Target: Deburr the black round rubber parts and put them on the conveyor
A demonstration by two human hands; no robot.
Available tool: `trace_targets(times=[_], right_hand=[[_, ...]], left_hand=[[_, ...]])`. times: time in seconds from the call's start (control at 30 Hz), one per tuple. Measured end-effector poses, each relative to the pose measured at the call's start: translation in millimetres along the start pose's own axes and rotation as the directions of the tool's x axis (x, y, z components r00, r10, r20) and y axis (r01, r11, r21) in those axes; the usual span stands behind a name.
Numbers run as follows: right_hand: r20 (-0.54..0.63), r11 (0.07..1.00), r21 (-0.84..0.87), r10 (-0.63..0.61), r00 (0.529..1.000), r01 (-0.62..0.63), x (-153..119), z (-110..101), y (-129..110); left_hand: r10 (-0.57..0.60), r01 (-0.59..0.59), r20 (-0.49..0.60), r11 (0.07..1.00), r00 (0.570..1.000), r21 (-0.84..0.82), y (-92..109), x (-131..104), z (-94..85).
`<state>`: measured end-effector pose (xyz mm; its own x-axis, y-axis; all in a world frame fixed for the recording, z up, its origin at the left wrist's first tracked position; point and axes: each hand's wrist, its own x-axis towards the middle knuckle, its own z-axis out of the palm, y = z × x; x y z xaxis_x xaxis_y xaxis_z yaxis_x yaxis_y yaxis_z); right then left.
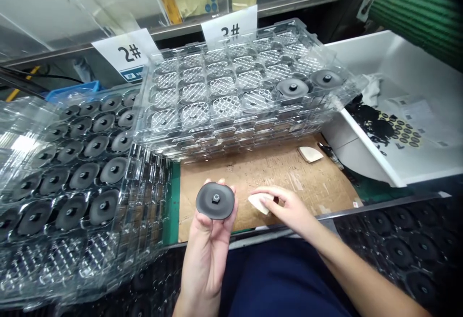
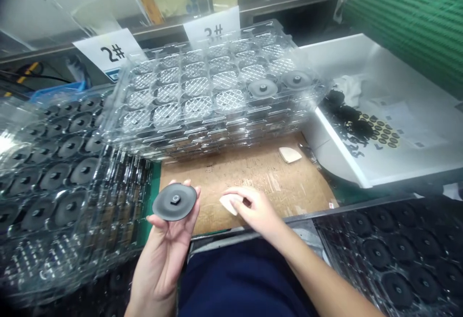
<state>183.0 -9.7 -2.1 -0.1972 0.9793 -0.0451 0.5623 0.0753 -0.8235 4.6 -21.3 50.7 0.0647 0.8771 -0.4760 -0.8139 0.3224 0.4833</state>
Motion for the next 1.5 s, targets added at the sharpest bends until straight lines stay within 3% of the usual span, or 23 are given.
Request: trace_targets(times=[0.13,0.3,0.5,0.6,0.73,0.83,0.93,1.07,1.17,1.23,1.3,1.37,1.43,1.5], right_hand=[[-0.109,0.986,-0.162,0.020,0.994,-0.038,-14.5,25.0,34.9],[-0.149,0.964,-0.260,0.005,0.989,-0.044,-31.8,39.0,39.1],[-0.164,0.977,-0.204,0.021,0.986,-0.055,-4.0,37.0,44.4],[-0.153,0.993,-0.103,0.039,0.987,-0.055,9.3,17.8,25.4],[-0.145,0.999,0.032,-0.006,0.989,0.010,-2.9,-20.1,-44.0],[-0.011,0.963,0.142,-0.230,0.973,0.229,-13.5,-38.8,-91.0],[0.144,0.960,0.087,-0.277,0.950,0.267,-10.7,-41.5,-106.0],[0.065,0.965,0.053,-0.262,0.963,0.259,-7.9,-33.7,-93.6],[0.325,0.970,0.192,-0.207,0.923,0.150,-16.4,-32.7,-76.9],[0.381,0.975,0.219,-0.116,0.917,0.032,-22.2,-36.0,-66.8],[0.244,0.977,0.207,0.004,0.970,-0.057,-25.2,-41.1,-62.5],[0.108,0.976,0.205,0.044,0.993,-0.065,-25.2,-46.0,-67.2],[-0.003,0.980,0.200,-0.020,1.000,0.020,-23.2,-48.3,-79.4],[-0.067,0.966,0.188,-0.169,0.983,0.179,-19.6,-47.1,-93.5]], left_hand=[[-0.001,0.001,0.001,0.999,1.000,0.040,1.4,-2.5,0.6],[0.020,-0.021,0.020,0.998,1.000,0.067,0.3,-4.0,1.7],[0.035,-0.039,0.040,0.993,0.999,0.107,-2.8,-6.4,1.0],[0.055,-0.060,0.044,0.991,0.998,0.116,-3.6,-8.7,0.1],[0.098,-0.110,0.090,0.984,0.991,0.140,-8.0,-13.2,1.9],[0.051,-0.072,0.136,0.984,0.989,0.162,-13.6,-16.1,4.2],[0.004,-0.031,0.142,0.981,0.990,0.191,-16.8,-15.3,3.0],[0.089,-0.107,0.097,0.975,0.991,0.197,-11.7,-10.2,-2.8],[0.079,-0.098,0.113,0.979,0.990,0.177,-2.4,-8.9,-3.8],[0.069,-0.090,0.137,0.983,0.988,0.157,2.6,-9.0,-0.8],[0.060,-0.084,0.149,0.983,0.987,0.165,4.1,-9.3,4.3],[0.047,-0.073,0.145,0.982,0.988,0.175,1.9,-10.1,9.0],[0.043,-0.064,0.124,0.984,0.991,0.167,-2.2,-12.0,10.6],[0.012,-0.027,0.101,0.987,0.995,0.156,-5.9,-14.2,8.0]])
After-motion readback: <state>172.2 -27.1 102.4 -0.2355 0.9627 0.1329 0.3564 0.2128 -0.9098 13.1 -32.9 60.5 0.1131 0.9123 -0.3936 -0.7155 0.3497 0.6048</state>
